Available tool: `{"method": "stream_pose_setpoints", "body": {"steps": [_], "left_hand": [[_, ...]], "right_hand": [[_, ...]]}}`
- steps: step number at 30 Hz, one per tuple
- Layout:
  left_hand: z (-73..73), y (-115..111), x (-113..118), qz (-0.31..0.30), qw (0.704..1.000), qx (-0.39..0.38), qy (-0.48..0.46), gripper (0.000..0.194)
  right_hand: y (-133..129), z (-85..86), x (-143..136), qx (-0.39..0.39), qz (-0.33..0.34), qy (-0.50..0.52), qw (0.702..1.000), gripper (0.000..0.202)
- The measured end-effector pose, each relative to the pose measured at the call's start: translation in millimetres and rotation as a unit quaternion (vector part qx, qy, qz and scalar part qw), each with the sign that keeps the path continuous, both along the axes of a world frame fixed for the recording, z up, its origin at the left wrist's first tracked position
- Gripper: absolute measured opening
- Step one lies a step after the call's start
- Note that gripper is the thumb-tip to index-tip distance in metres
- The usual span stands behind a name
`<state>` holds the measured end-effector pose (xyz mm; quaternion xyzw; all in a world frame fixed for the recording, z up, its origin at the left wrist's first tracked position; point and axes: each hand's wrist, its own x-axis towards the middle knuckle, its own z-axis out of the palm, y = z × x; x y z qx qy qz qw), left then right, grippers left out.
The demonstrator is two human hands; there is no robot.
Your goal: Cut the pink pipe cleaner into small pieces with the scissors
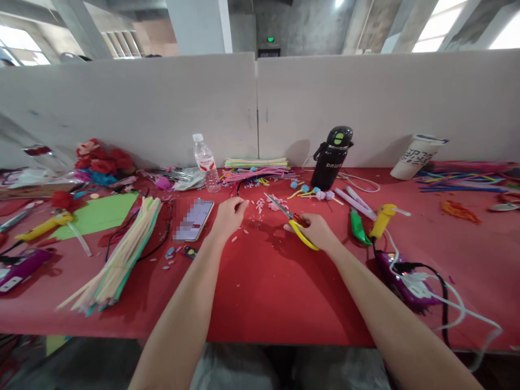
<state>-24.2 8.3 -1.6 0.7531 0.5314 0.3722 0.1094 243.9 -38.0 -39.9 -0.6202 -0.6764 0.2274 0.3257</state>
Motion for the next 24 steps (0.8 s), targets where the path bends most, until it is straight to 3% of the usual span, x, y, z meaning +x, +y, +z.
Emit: {"method": "stream_pose_setpoints", "body": {"steps": [4, 7, 13, 24], "left_hand": [[-9.1, 4.6, 15.2, -0.034, 0.999, 0.019, -0.033, 0.025], [-16.6, 10.4, 24.4, -0.01, 1.0, -0.009, 0.014, 0.023], [-24.8, 15.3, 40.6, 0.083, 0.987, -0.061, 0.126, 0.017], [-28.2, 19.1, 44.2, 0.06, 0.985, -0.067, 0.15, 0.012]], "right_hand": [[0.3, 6.1, 3.0, -0.029, -0.007, 0.106, 0.994, 0.054], [0.2, 9.1, 2.8, -0.039, -0.021, 0.151, 0.987, 0.055], [0.4, 9.8, 1.6, -0.034, -0.015, 0.142, 0.989, 0.056], [2.5, 5.3, 2.7, -0.042, 0.008, 0.147, 0.988, 0.057]]}}
